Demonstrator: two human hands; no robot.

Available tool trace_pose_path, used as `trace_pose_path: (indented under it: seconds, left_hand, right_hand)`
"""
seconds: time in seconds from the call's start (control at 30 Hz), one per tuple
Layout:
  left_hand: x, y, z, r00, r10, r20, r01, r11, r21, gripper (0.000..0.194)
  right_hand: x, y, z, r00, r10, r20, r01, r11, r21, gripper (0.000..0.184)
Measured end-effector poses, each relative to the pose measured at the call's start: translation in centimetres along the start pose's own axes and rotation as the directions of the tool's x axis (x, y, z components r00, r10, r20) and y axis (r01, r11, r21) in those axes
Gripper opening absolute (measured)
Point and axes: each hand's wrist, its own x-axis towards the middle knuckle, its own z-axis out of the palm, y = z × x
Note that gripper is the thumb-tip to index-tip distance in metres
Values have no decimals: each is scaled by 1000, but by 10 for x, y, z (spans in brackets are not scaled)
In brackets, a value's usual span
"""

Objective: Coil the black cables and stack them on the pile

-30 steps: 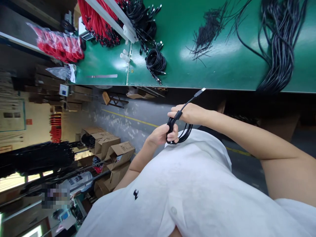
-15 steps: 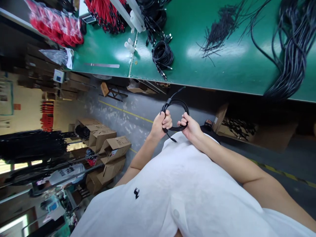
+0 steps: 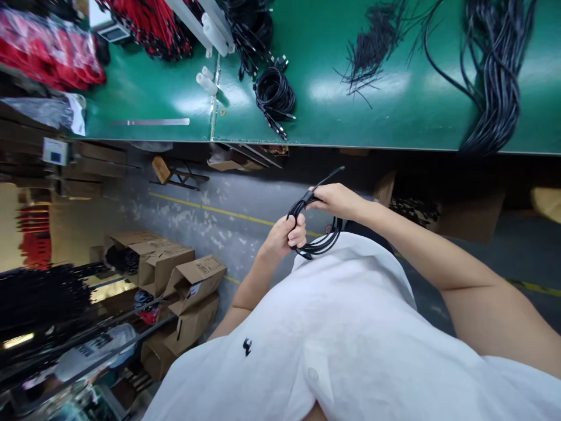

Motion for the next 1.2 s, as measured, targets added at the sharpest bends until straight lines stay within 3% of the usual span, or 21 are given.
trace_pose_path:
  seconds: [0.13,0.23,0.33,0.47,0.6,0.67,0.73,0.8,0.83,0.9,0.93,1.0,1.07,1.2]
  left_hand:
    - [-5,4,-7,996,-86,29,88,995,-56,38]
    - [-4,7,-14,993,-104,48,108,989,-105,46]
    - [2,13,-23,987,-106,119,107,994,-7,45]
    - [11,20,-25,980,-44,196,2,977,211,54]
    - [19,26,-1,993,91,80,-108,967,231,42]
    - [24,34,16,991,135,-20,-129,974,188,39]
    - [33,47,30,971,199,-136,-178,973,148,37]
    - [44,61,39,928,261,-267,-241,965,107,35]
    - [50,68,42,902,278,-330,-265,960,87,35]
    - [63,78,45,853,285,-438,-291,955,55,34]
    - [68,81,46,831,286,-477,-302,952,45,35]
    - [78,82,47,796,280,-537,-313,949,32,37]
    - [85,81,49,772,274,-573,-319,947,23,39]
    - [95,81,51,760,242,-603,-294,956,13,42]
  right_hand:
    - [-5,-9,1,998,16,67,-16,1000,1,40]
    - [-5,-11,9,998,54,-21,-52,993,106,39]
    - [-2,-9,12,984,155,-93,-123,951,283,34]
    - [10,-4,7,953,301,-40,-243,835,494,27]
    - [29,17,-11,959,264,102,-269,736,621,31]
    - [38,41,-33,966,172,192,-255,748,613,35]
    - [47,80,-66,965,179,193,-254,824,506,35]
    - [58,133,-107,938,347,13,-336,900,277,28]
    - [65,162,-128,891,438,-122,-419,895,151,25]
    - [83,218,-166,771,524,-360,-575,817,-43,22]
    - [94,242,-182,736,525,-427,-618,778,-110,22]
    - [118,278,-204,744,490,-455,-632,737,-240,27]
    - [142,299,-213,790,466,-399,-600,722,-346,29]
    - [170,309,-212,842,508,-183,-529,708,-469,24]
